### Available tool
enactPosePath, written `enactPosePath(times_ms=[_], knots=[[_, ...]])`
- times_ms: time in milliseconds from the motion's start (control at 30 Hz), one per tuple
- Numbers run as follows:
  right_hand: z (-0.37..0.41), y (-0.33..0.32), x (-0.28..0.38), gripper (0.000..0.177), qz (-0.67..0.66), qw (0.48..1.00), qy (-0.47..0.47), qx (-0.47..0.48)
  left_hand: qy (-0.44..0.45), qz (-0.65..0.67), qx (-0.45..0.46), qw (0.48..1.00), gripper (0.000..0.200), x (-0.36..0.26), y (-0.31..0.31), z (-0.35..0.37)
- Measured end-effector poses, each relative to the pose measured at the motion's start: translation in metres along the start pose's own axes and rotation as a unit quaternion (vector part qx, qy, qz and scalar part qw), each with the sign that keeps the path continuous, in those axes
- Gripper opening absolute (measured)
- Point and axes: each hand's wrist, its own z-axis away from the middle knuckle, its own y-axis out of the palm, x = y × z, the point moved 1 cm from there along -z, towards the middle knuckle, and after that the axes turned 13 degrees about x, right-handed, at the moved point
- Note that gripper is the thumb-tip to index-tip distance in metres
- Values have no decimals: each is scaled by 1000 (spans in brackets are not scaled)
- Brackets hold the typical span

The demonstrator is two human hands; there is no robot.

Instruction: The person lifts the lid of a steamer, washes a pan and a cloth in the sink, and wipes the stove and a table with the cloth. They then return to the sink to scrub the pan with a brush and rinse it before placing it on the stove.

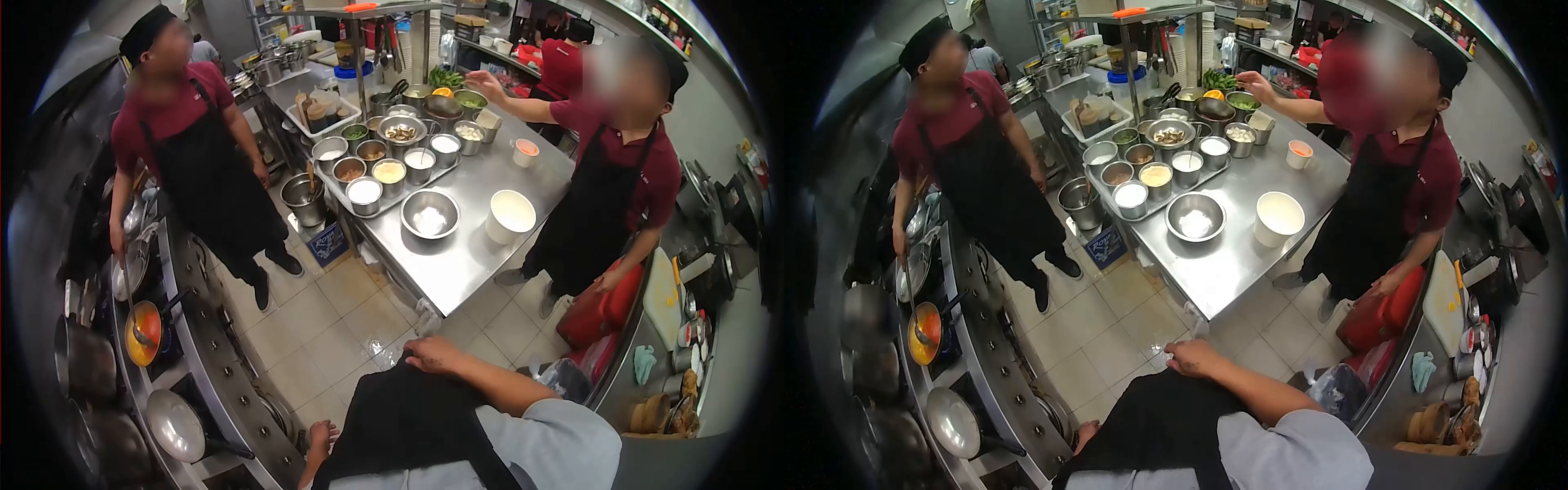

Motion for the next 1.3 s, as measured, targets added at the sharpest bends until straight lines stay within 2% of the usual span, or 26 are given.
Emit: enactPosePath(times_ms=[133,233,267,300,333,367,400,433,533,567,600,667,733,800,833,900,1000,1033,1100,1133,1200,1233,1267,1300], knots=[[-6,6,-7,31,8,1000,-12,2,-16,8,30,999,19,-1,-1,3],[-3,3,0,31,11,1000,5,22,-39,9,55,998,18,24,1,-1],[-3,4,-2,31,8,1000,6,20,1,-191,106,976,21,71,-4,-37],[-4,5,-5,32,6,1000,12,24,56,-431,117,893,23,60,-2,-35],[-3,9,-10,32,-3,1000,21,23,123,-597,95,787,25,57,1,-34],[-1,16,-18,32,-27,999,31,6,231,-437,214,843,29,52,-5,-37],[1,21,-29,32,-22,998,60,14,294,-258,361,847,32,47,-18,-36],[5,25,-42,32,-16,996,89,20,285,-286,377,834,32,37,-12,-49],[29,40,-76,28,-97,987,111,-63,288,-268,86,915,28,-1,-10,-86],[38,47,-86,28,-124,982,114,-80,254,-174,120,944,25,-48,2,-75],[47,51,-98,26,-150,973,136,-113,218,-77,143,962,22,-150,30,-24],[61,64,-123,24,-198,954,160,-158,266,-135,147,943,18,-246,65,-3],[71,81,-148,15,-252,913,154,-282,346,-195,166,903,19,-321,106,9],[75,100,-172,15,-303,888,166,-303,386,-335,150,846,16,-380,148,18],[78,108,-186,15,-314,870,175,-337,379,-360,157,838,16,-404,174,20],[86,124,-215,18,-347,840,188,-371,548,-498,115,663,23,-442,237,21],[99,139,-262,19,-401,813,186,-379,587,-549,117,584,36,-476,316,6],[102,143,-278,19,-416,807,180,-379,578,-562,120,579,36,-483,332,-5],[113,146,-320,19,-431,796,226,-359,604,-580,86,539,44,-491,364,-30],[117,147,-340,19,-441,796,217,-355,596,-591,82,538,44,-492,372,-39],[132,143,-386,19,-476,751,234,-394,600,-602,56,524,51,-495,389,-57],[139,142,-406,19,-482,750,226,-392,590,-600,64,536,53,-495,393,-62],[146,143,-425,19,-482,702,279,-443,597,-620,47,507,55,-494,391,-64],[134,150,-457,19,-489,650,321,-485,583,-629,43,512,55,-494,393,-74]])
